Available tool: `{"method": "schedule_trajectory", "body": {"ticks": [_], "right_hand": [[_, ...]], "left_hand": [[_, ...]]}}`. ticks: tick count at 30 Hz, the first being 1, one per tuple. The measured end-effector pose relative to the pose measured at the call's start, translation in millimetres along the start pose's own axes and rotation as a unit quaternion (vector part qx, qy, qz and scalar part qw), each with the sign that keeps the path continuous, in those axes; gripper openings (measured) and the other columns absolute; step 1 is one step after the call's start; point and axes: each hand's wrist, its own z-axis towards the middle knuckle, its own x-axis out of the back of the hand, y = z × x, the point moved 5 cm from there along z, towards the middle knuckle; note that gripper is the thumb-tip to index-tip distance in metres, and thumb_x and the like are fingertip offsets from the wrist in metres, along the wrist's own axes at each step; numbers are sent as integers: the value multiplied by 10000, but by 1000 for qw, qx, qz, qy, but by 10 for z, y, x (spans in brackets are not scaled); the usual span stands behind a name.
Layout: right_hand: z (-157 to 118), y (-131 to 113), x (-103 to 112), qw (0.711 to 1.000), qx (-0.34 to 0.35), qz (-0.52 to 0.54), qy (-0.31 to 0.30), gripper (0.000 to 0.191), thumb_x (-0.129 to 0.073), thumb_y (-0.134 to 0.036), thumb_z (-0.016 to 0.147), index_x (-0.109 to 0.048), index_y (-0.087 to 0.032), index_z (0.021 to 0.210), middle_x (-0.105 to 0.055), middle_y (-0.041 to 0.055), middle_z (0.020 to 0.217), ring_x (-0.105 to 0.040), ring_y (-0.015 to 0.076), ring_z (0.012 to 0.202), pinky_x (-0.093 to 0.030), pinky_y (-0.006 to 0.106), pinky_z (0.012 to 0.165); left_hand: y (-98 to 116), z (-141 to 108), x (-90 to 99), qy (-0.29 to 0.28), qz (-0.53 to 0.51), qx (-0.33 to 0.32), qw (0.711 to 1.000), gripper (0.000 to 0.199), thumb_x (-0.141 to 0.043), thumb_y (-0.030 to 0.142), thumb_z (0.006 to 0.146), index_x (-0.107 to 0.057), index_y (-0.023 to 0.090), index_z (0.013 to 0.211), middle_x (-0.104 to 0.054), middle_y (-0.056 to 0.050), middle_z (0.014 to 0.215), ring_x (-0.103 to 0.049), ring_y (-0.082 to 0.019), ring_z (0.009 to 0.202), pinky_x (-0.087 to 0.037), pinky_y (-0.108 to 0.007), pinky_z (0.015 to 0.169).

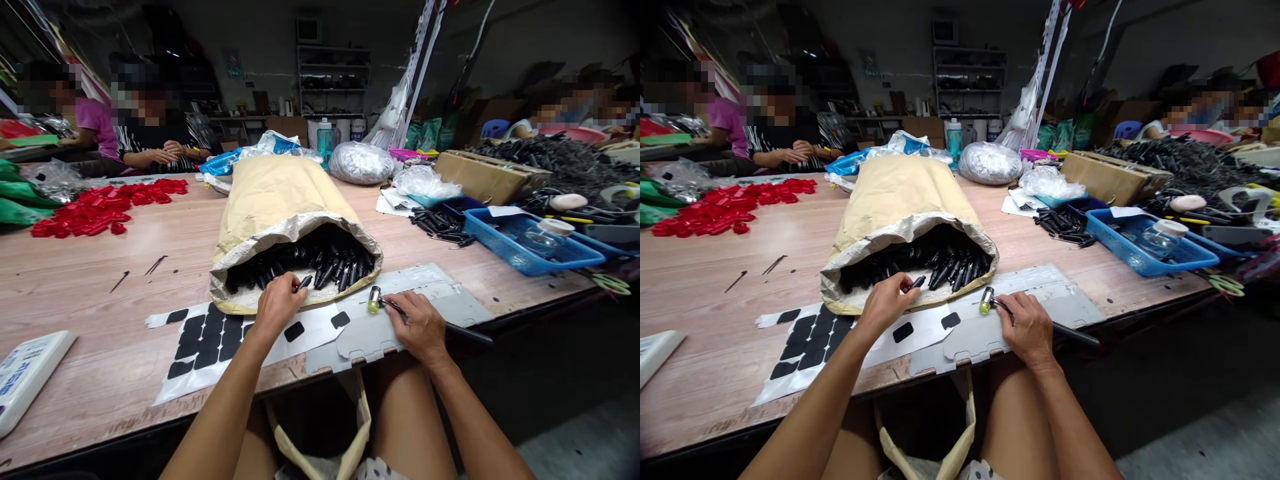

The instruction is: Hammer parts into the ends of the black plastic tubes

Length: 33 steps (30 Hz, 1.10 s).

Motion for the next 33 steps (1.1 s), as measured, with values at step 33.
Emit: {"method": "schedule_trajectory", "body": {"ticks": [33], "right_hand": [[287,-1355,102,954,39,294,-50,267,-493,-219,1000,-663,-246,1205,-696,67,1009,-653,200,963,-535,335,869]], "left_hand": [[-239,-491,-358,-52,-218,-73,972,206,-792,137,678,-712,194,859,-669,-8,919,-600,-189,889,-449,-298,810]]}}
